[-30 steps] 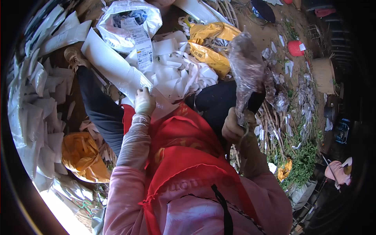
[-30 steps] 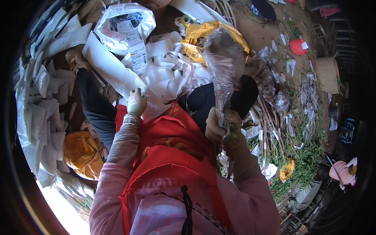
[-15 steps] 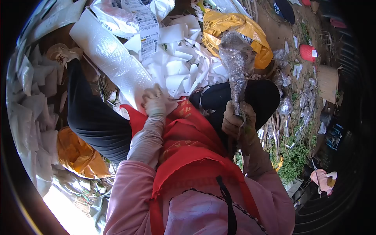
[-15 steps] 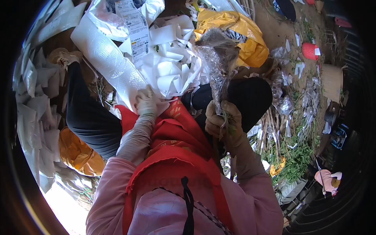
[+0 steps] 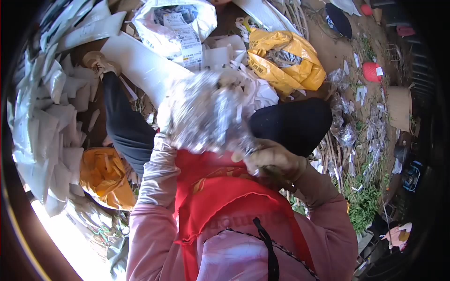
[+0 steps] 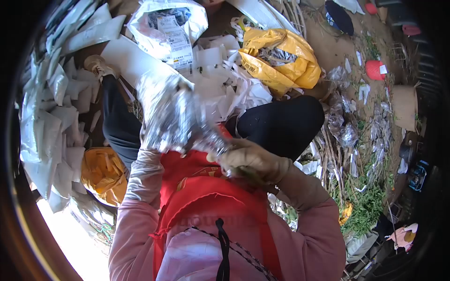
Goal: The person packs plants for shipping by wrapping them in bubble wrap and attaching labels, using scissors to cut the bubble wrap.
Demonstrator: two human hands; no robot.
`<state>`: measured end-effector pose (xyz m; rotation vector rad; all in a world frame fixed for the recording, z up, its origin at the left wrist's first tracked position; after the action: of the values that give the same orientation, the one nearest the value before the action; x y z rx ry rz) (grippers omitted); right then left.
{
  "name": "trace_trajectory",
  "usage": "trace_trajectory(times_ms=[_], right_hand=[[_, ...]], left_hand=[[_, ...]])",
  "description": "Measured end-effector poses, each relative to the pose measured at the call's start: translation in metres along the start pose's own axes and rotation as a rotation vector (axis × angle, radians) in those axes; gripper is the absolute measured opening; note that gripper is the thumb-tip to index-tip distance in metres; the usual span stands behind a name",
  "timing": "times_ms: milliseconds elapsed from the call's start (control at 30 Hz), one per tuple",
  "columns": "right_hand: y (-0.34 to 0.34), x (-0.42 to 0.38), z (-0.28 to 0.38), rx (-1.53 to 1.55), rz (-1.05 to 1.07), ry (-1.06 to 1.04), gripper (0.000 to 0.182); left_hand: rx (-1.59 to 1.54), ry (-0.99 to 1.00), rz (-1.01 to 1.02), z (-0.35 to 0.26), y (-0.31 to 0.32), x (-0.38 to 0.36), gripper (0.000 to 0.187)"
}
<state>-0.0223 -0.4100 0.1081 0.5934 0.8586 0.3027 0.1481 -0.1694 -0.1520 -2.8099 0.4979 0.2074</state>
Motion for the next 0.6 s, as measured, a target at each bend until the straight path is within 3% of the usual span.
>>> trace_trajectory(times_ms=[33, 100, 167, 200, 233, 300, 433, 467, 600], right_hand=[[0.002, 0.005, -0.007, 0.126, 0.088, 0.072, 0.034], [0.009, 0.007, -0.015, 0.096, 0.037, 0.083, 0.035], [0.005, 0.01, -0.022, 0.048, -0.025, 0.103, 0.036], [0.0, 0.011, -0.027, 0.007, -0.057, 0.112, 0.036], [-0.006, 0.013, -0.034, -0.033, -0.089, 0.124, 0.037], [-0.016, 0.02, -0.05, -0.088, -0.159, 0.111, 0.036], [-0.029, 0.032, -0.072, -0.241, -0.252, 0.037, 0.034], [-0.03, 0.037, -0.076, -0.248, -0.244, 0.009, 0.034], [-0.036, 0.054, -0.086, -0.308, -0.253, 0.013, 0.027]], left_hand=[[-0.27, 0.001, 0.068, -0.023, 0.002, -0.008, 0.034], [-0.812, 0.0, 0.215, -0.067, 0.003, -0.023, 0.036], [-0.911, -0.117, 0.135, -0.077, -0.01, -0.024, 0.028], [-0.268, 0.025, -0.016, -0.083, -0.016, -0.023, 0.032], [-0.067, 0.059, -0.05, -0.089, -0.022, -0.033, 0.033], [0.065, 0.045, -0.052, -0.11, -0.026, -0.045, 0.033], [0.206, 0.226, 0.019, -0.149, -0.014, -0.059, 0.031], [0.282, 0.406, 0.037, -0.151, -0.015, -0.059, 0.03], [0.288, 0.316, 0.088, -0.153, -0.012, -0.066, 0.029]])
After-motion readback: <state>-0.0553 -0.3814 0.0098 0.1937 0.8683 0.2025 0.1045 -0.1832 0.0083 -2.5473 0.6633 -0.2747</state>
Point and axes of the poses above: each hand's wrist, its own x-axis towards the middle knuckle, its own y-axis out of the palm, z = x × y, the point moved 1 cm from there along x, towards the middle knuckle, and after that the axes turned 6 degrees about y, right-handed, at the moved point
